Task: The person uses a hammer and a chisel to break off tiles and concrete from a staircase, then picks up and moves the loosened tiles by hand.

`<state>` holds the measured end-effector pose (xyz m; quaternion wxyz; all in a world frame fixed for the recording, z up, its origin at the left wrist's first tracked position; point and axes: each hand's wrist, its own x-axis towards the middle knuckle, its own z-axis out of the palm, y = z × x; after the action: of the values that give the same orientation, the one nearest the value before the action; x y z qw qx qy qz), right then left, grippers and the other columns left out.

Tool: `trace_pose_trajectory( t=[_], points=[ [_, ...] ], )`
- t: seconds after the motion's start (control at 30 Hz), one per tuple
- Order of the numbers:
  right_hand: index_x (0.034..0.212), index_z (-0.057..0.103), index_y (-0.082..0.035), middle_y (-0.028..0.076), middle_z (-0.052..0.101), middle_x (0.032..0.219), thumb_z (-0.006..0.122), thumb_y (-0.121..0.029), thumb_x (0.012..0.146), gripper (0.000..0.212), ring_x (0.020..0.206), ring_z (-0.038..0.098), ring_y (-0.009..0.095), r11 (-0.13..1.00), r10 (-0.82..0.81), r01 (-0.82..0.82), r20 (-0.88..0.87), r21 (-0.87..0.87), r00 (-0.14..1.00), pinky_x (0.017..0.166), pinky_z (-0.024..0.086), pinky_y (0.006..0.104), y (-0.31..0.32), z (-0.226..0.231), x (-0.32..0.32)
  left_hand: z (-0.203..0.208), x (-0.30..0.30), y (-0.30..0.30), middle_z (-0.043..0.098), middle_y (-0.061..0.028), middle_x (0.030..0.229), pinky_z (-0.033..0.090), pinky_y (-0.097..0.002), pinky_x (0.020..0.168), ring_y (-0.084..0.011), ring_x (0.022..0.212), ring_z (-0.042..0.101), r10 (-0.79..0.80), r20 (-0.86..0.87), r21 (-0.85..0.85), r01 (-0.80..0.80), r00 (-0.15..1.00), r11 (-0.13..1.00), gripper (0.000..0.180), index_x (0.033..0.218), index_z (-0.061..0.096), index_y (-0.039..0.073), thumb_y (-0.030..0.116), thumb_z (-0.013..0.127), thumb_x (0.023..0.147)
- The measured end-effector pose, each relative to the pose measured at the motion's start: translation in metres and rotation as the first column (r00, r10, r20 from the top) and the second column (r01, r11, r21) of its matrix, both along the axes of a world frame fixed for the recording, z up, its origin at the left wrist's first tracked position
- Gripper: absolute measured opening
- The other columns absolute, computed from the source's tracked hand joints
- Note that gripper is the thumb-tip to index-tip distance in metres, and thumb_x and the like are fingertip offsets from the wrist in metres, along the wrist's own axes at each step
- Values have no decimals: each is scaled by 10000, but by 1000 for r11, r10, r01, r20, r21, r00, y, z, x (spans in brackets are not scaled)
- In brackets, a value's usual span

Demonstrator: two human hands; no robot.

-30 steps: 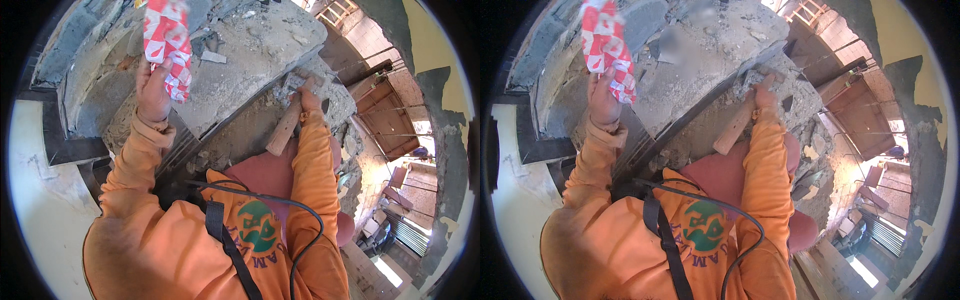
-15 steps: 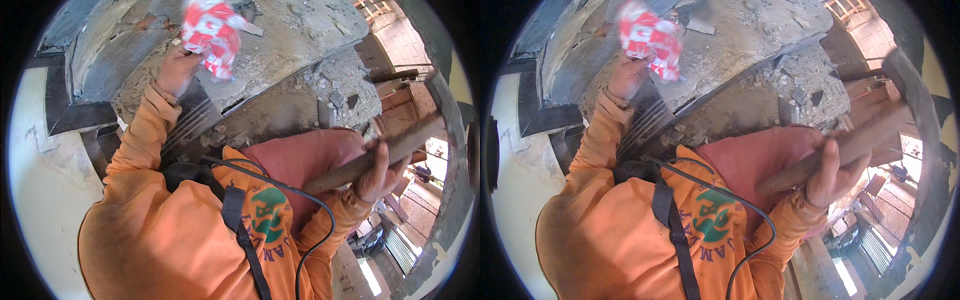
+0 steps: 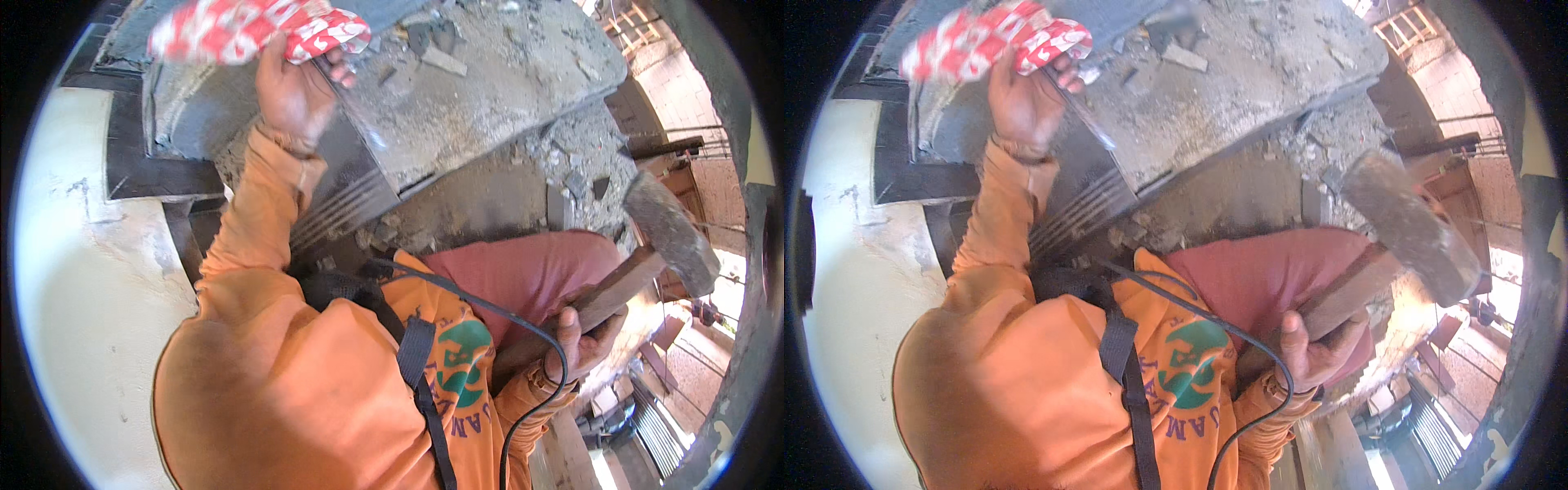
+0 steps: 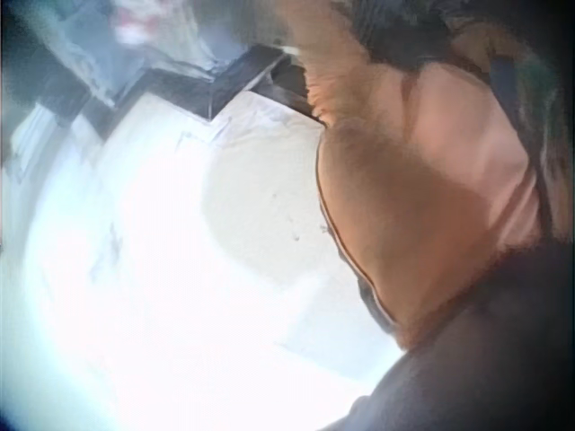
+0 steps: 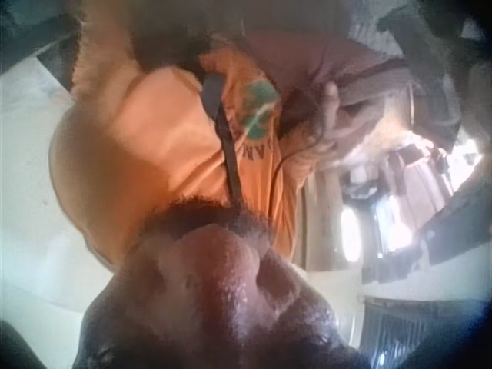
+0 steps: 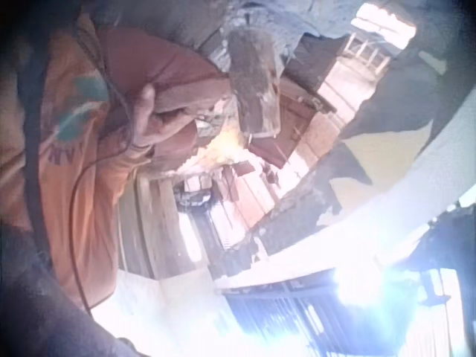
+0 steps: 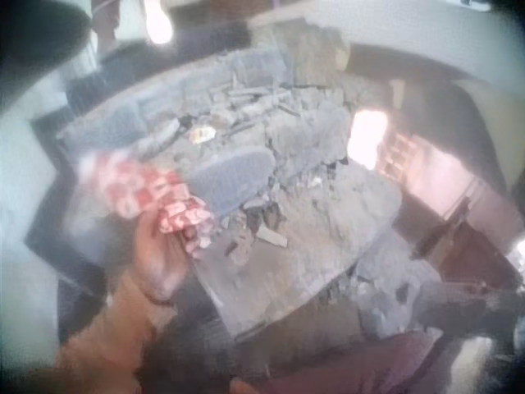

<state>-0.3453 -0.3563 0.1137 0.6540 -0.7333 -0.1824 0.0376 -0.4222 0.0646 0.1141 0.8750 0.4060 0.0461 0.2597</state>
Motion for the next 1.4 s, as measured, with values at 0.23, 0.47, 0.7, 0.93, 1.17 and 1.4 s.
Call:
trace_pose_trajectory(
  t=[0.23, 0.47, 0.7, 0.93, 1.17, 1.4],
  points=[
    [1246, 459, 23, 50, 578, 927, 804, -196, 729, 659, 810, 548, 134, 994, 63, -56, -78, 95, 995, 753, 440, 264, 32, 13, -6, -15, 28, -103, 656, -101, 1022, 467, -377, 913, -213, 987, 617, 5, -186, 129, 19, 983, 991, 257, 1140, 604, 13, 41, 574, 886],
    [1267, 399, 14, 87, 597, 904, 772, -172, 768, 650, 716, 596, 151, 999, 27, -21, -139, 40, 990, 667, 469, 262, 0, 23, -17, 4, 43, -83, 690, -68, 966, 493, -282, 848, -127, 918, 632, 96, -146, 560, 2, 985, 829, 129, 1018, 659, 12, 61, 650, 899],
    [1153, 462, 17, 126, 610, 865, 744, -202, 798, 504, 669, 596, 164, 999, -34, 29, -160, -39, 987, 599, 468, 262, -2, 42, -21, -22, 46, -96, 676, -46, 898, 492, -261, 782, -110, 856, 622, 88, -256, 652, 105, 963, 751, 117, 983, 637, 9, 35, 674, 875],
    [1245, 434, 40, 98, 584, 893, 709, -139, 844, 518, 708, 564, 130, 995, 37, -39, -24, -94, 999, 632, 455, 249, -9, 47, -22, -26, 44, -98, 679, -38, 898, 498, -252, 770, -97, 840, 618, 106, -260, 694, 109, 960, 711, 112, 966, 643, 13, 46, 688, 869],
    [1330, 395, 65, 126, 563, 1104, 705, -51, 812, 615, 949, 553, 162, 973, 144, -157, -90, -167, 986, 849, 437, 305, -13, 56, -22, -24, 47, -103, 670, -17, 854, 499, -240, 741, -84, 808, 613, 162, -264, 730, 87, 951, 678, 124, 945, 655, 13, 76, 714, 856],
    [1326, 393, 81, 165, 534, 1224, 677, -15, 816, 591, 1150, 518, 233, 965, 171, -184, -83, -186, 982, 1015, 351, 338, -8, 59, -25, -24, 49, -98, 666, -22, 855, 506, -246, 726, -88, 791, 618, 113, -269, 745, 132, 957, 654, 122, 939, 654, 1, 65, 714, 854]
  ],
)
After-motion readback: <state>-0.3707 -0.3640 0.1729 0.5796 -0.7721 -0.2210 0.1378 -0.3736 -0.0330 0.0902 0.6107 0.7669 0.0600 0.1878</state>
